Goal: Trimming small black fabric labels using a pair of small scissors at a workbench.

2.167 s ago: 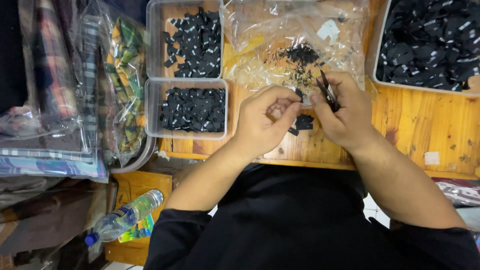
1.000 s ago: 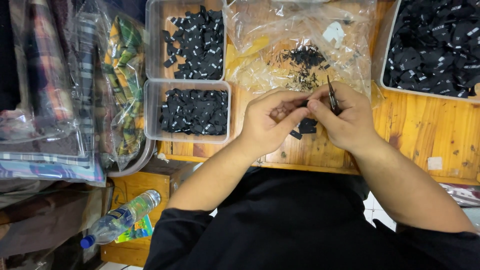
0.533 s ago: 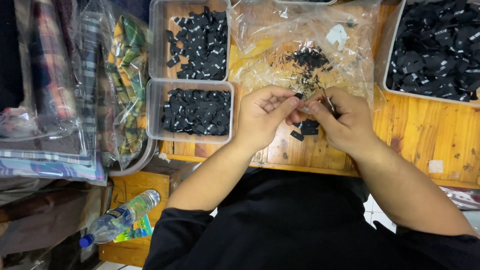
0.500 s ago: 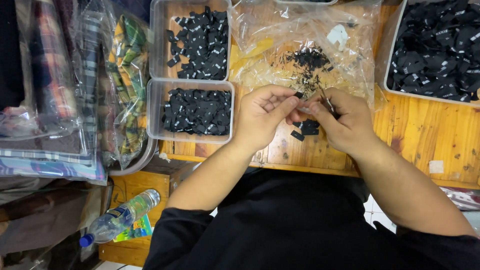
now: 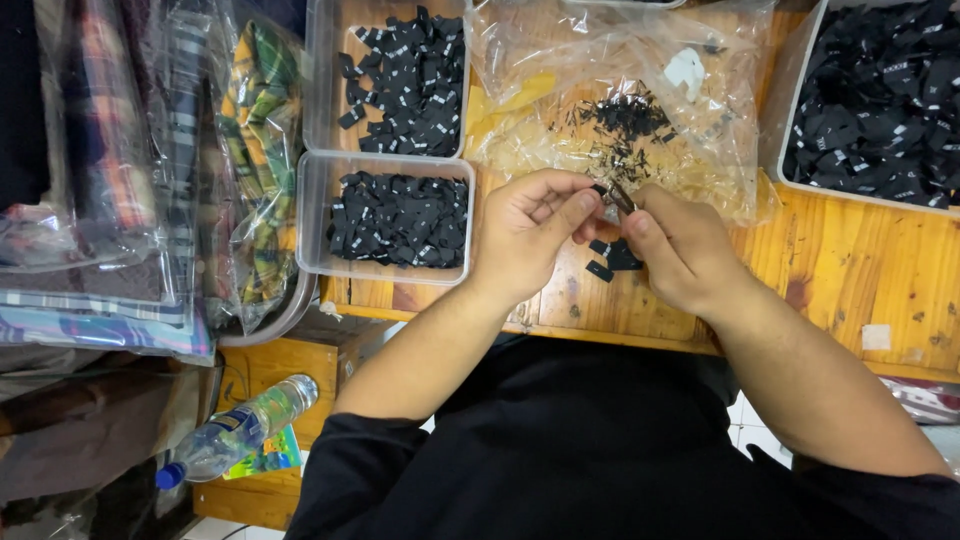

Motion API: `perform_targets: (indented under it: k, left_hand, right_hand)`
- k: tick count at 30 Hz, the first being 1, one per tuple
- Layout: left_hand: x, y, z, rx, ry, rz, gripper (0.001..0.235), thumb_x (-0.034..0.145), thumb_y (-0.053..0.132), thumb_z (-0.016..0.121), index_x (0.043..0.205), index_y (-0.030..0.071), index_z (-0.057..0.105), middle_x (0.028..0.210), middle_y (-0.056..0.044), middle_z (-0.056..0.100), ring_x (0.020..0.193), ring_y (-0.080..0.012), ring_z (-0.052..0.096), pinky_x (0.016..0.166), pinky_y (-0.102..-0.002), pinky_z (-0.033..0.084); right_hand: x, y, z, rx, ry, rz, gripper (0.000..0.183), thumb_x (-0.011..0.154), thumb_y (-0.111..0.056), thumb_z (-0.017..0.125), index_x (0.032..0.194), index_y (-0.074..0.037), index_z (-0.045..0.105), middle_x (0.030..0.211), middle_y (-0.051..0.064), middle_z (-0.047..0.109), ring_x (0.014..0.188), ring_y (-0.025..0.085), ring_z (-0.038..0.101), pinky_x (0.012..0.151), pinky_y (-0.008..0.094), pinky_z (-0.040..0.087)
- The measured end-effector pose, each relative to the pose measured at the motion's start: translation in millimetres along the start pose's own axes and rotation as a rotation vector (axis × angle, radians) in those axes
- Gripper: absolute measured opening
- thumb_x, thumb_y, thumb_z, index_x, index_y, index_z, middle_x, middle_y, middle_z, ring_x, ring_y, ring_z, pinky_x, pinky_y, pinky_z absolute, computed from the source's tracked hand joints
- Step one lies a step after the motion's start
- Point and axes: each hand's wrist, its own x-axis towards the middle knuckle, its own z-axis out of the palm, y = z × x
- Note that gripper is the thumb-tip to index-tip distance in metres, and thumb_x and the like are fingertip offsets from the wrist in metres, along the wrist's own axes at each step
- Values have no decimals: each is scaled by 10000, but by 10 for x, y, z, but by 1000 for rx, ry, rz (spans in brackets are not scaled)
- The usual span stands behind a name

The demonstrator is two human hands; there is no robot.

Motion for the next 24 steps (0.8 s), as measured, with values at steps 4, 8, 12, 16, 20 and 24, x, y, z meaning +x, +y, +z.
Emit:
perform_targets:
  k: [4,8,12,16,20,24]
  left_hand:
    - [-9,-42,-29,2,-18,17,122,978,8,691,1086,-46,704,850,-180,741,695,-172,741,602,-245,599]
    - [-31,-7,0,6,-20,19,115,983,17,689,1081,-43,697,851,-166,745,697,-163,744,609,-228,595]
    - [-45,-11,9,40,-32,46,109,988,25,688,1081,-32,702,855,-150,748,704,-150,744,625,-216,586]
    - [-50,46,48,51,-46,76,102,990,26,687,1076,-27,701,852,-140,747,716,-141,740,637,-207,578]
    - [-49,63,66,60,-52,101,103,991,9,682,1083,-34,697,855,-150,748,726,-151,744,646,-214,583]
    - [-47,70,69,54,-64,133,99,991,-7,676,1080,-42,699,846,-152,745,728,-152,742,643,-215,579]
  right_hand:
    - [0,71,-1,-50,-16,-7,374,1102,-285,447,860,-90,655,484,102,547,452,305,560,492,381,461]
    - [-17,111,9,-115,-20,-24,363,1098,-335,457,879,-113,643,490,93,556,505,339,610,506,390,477]
    - [-26,116,12,-141,-19,-36,353,1093,-340,459,867,-132,634,491,105,549,536,360,630,505,384,489]
    - [-50,143,24,-123,-19,-16,361,1090,-354,453,875,-140,648,479,74,556,514,325,630,507,369,502]
    - [-53,120,22,-149,-29,-9,367,1094,-359,451,886,-130,649,482,104,549,517,348,630,499,388,499]
    - [-31,100,34,-130,-24,-11,387,1101,-358,440,874,-121,644,450,84,539,481,318,619,490,366,500]
